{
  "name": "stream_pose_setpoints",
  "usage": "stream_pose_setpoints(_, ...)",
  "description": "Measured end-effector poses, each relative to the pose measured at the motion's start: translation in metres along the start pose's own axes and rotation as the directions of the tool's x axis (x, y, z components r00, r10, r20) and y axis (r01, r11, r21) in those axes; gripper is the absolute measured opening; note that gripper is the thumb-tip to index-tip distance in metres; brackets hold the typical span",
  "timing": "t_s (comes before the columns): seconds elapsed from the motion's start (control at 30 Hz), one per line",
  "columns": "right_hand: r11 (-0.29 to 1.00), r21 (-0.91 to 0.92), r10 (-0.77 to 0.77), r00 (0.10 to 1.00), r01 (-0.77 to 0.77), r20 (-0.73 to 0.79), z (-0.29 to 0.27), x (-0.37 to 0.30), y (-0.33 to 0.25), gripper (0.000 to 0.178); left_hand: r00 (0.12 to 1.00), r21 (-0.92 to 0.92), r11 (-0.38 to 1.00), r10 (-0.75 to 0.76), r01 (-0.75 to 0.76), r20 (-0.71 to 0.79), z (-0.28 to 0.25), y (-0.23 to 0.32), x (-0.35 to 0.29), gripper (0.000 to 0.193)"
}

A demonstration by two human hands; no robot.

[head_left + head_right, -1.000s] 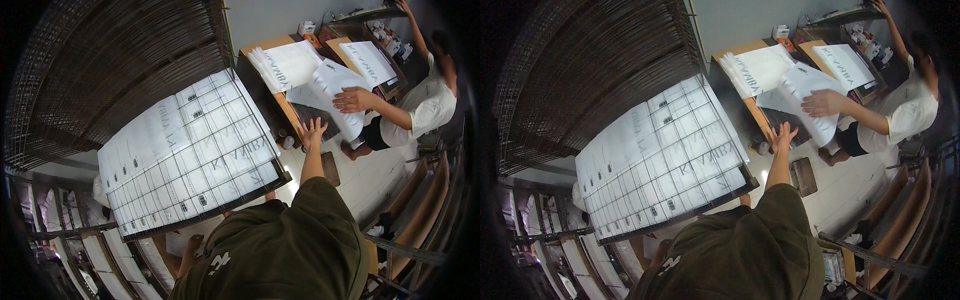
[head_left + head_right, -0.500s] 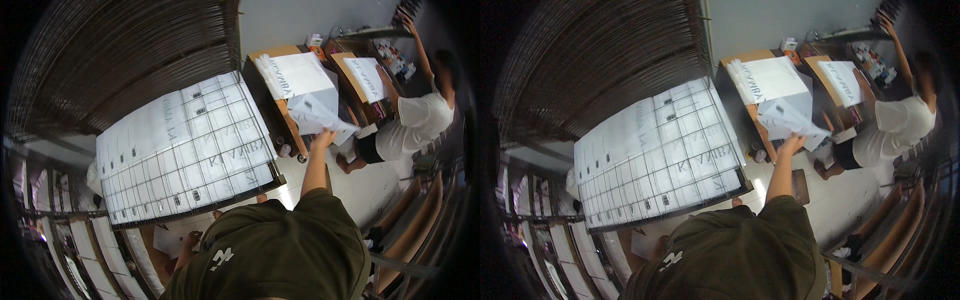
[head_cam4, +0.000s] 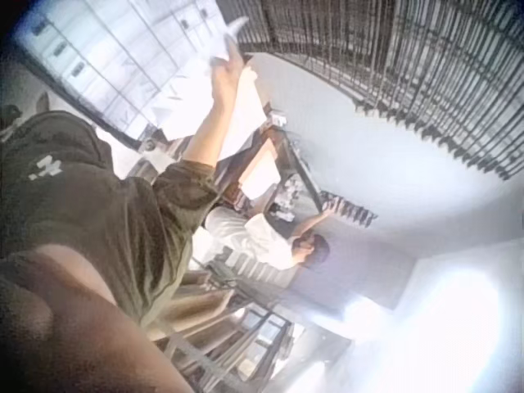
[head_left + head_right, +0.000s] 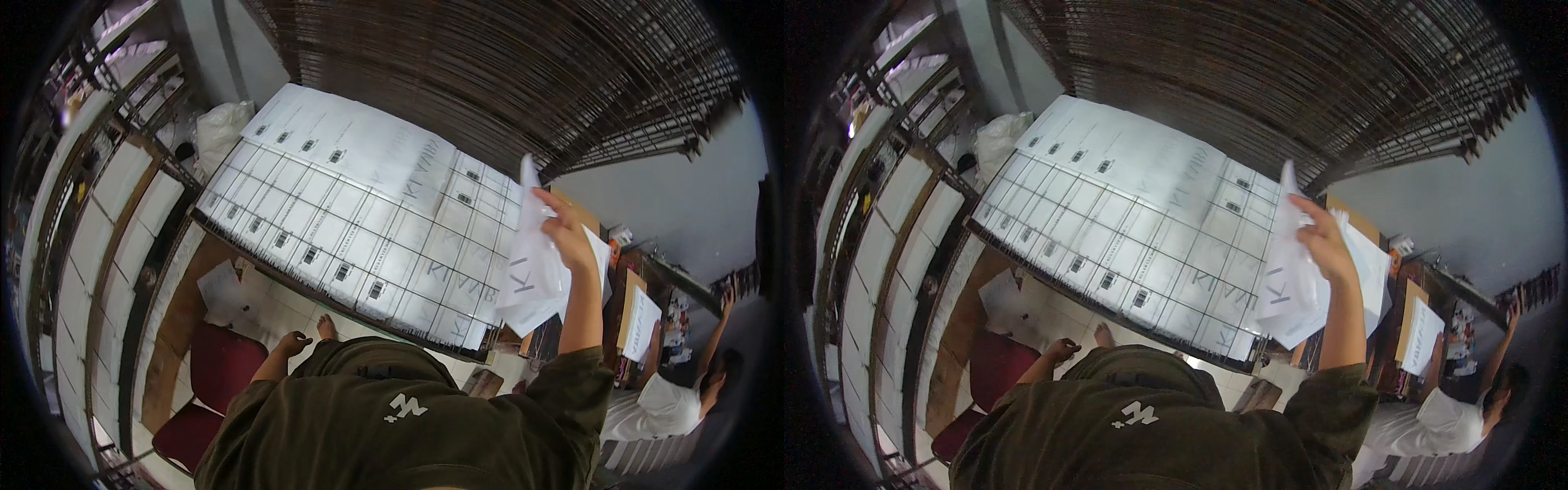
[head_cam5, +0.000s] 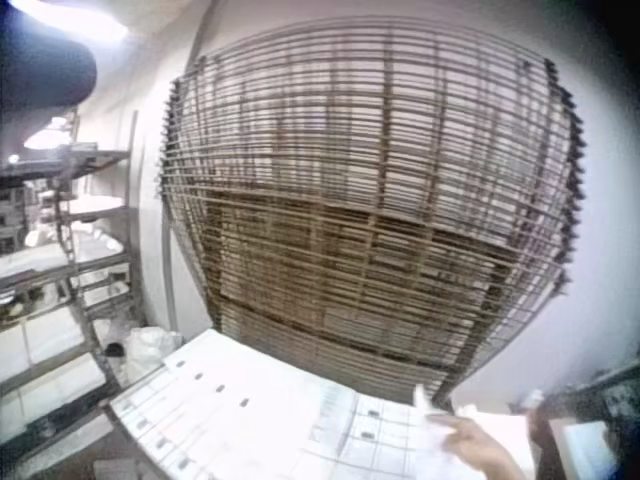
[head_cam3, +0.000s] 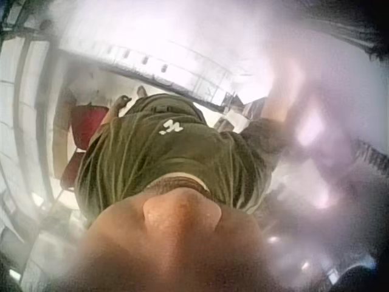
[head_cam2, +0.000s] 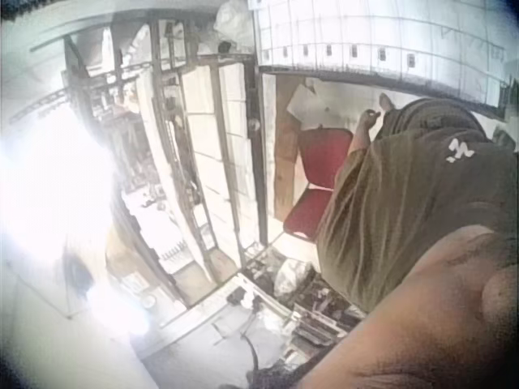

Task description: The person repeatedly picks up individual white sheets of paper from a table and places them onto a large stack on a metal rack. The action is performed one sheet at a time in a repetitive manner throughout the clip.

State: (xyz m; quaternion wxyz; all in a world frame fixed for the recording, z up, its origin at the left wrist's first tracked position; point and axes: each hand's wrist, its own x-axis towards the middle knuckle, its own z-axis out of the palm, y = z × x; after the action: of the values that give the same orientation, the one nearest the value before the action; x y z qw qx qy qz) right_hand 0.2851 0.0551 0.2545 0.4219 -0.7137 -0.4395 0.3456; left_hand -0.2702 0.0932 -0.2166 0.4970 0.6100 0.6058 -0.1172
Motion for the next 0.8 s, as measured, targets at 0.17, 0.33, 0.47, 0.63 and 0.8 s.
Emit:
stream_pose_setpoints(0.17, 0.973, -0.084, -0.144, 0.854, 0.213, 0.5, 0.071, 0.018, -0.076, 0.055, 0.998, -0.05, 0.997, -0.053, 0.052, -0.027, 0.01, -0.043, -0.01, 0.063)
stream_pose_setpoints(0.33, 0.954, -0.035, -0.222, 0.777, 0.299, 0.589, 0.079, 0.023, -0.137, 0.051, 0.987, -0.033, 0.986, -0.162, 0.162, 0.003, 0.021, -0.072, -0.024, 0.063)
stream_pose_setpoints(0.47, 0.929, 0.16, -0.367, 0.885, 0.333, 0.287, 0.042, 0.033, -0.11, 0.066, 0.969, -0.143, 0.961, -0.245, 0.239, -0.028, 0.034, -0.091, -0.026, 0.06)
stream_pose_setpoints(0.63, 0.878, 0.272, -0.356, 0.918, 0.393, -0.176, 0.03, 0.094, 0.066, 0.074, 0.953, -0.175, 0.943, -0.297, 0.283, -0.06, 0.034, -0.069, -0.059, 0.057)
stream_pose_setpoints(0.8, 0.776, 0.553, -0.132, 0.935, 0.305, -0.33, 0.088, 0.169, 0.196, 0.069, 0.956, -0.022, 0.965, -0.262, 0.262, -0.132, 0.024, -0.067, -0.093, 0.051)
